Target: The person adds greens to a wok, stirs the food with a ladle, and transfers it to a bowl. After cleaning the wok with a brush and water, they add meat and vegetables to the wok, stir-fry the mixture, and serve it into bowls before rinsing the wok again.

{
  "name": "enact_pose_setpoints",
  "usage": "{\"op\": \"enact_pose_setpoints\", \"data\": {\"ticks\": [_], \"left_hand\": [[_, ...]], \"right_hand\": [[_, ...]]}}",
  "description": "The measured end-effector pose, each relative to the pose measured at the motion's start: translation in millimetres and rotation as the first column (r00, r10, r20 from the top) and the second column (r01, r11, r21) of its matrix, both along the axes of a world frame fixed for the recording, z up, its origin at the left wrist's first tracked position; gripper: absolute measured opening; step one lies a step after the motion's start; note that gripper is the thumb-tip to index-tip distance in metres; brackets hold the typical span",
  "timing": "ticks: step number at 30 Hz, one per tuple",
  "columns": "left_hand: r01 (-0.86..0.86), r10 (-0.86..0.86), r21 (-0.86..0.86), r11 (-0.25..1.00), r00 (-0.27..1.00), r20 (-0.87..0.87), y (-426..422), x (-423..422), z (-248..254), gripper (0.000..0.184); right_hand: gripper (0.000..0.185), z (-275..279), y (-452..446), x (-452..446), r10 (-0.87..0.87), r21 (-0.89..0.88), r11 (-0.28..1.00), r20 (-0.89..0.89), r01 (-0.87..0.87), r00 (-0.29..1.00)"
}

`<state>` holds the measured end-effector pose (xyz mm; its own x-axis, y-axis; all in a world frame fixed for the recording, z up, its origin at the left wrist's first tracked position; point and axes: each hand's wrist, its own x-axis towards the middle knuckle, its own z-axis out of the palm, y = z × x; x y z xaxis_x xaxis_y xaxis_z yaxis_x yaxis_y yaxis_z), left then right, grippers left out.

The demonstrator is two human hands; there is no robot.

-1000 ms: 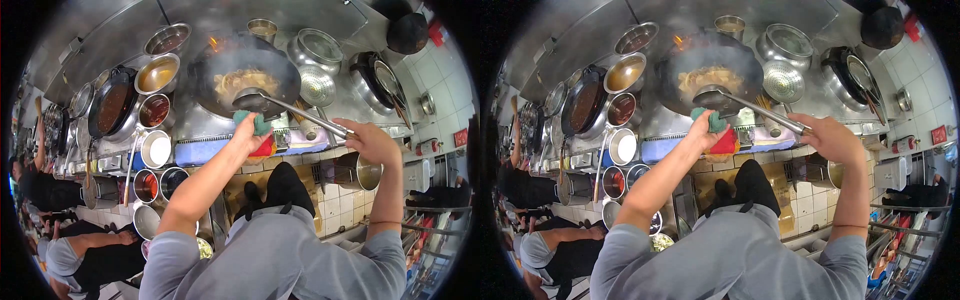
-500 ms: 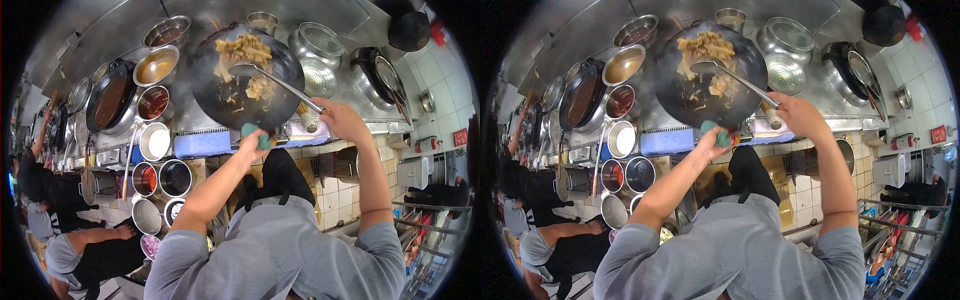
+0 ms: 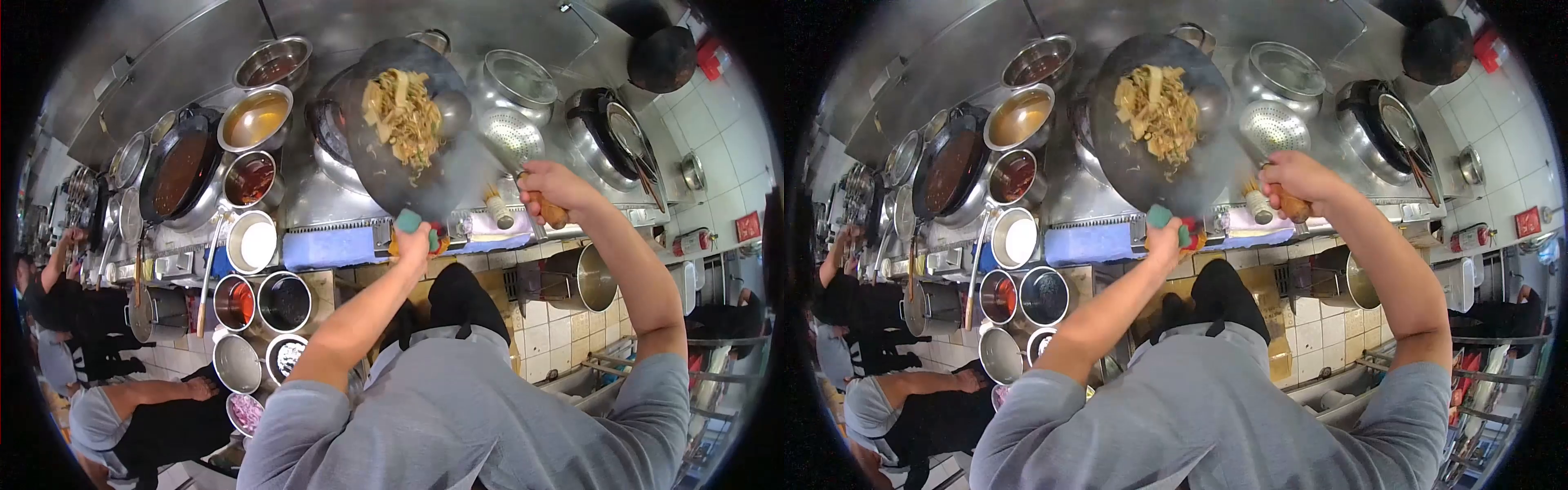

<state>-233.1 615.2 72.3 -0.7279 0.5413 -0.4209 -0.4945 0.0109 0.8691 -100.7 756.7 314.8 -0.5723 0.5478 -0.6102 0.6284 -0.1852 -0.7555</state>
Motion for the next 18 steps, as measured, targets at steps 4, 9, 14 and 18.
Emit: {"op": "enact_pose_setpoints", "data": {"ticks": [4, 9, 14, 18], "left_hand": [[-0.011, -0.022, 0.113, 0.994, 0.957, 0.289, 6, -19, 36, 0.023], [0.029, -0.204, 0.252, 0.967, 0.682, 0.703, -4, -62, 11, 0.017], [0.157, -0.145, 0.022, 0.987, 0.843, 0.518, -8, -40, 32, 0.02], [0.273, -0.228, 0.0, 0.962, 0.804, 0.549, -3, -48, -41, 0.011]], "right_hand": [[0.009, 4, 1, -8, -0.235, -0.624, 0.781, -0.244, 0.033, 0.941], [0.009, -33, -15, -4, -0.378, -0.779, 0.623, -0.226, 0.066, 0.898], [0.008, -87, -59, 20, -0.501, -0.848, 0.528, -0.26, 0.053, 0.826], [0.014, -128, -103, 35, -0.53, -0.879, 0.476, -0.283, 0.004, 0.799]]}}
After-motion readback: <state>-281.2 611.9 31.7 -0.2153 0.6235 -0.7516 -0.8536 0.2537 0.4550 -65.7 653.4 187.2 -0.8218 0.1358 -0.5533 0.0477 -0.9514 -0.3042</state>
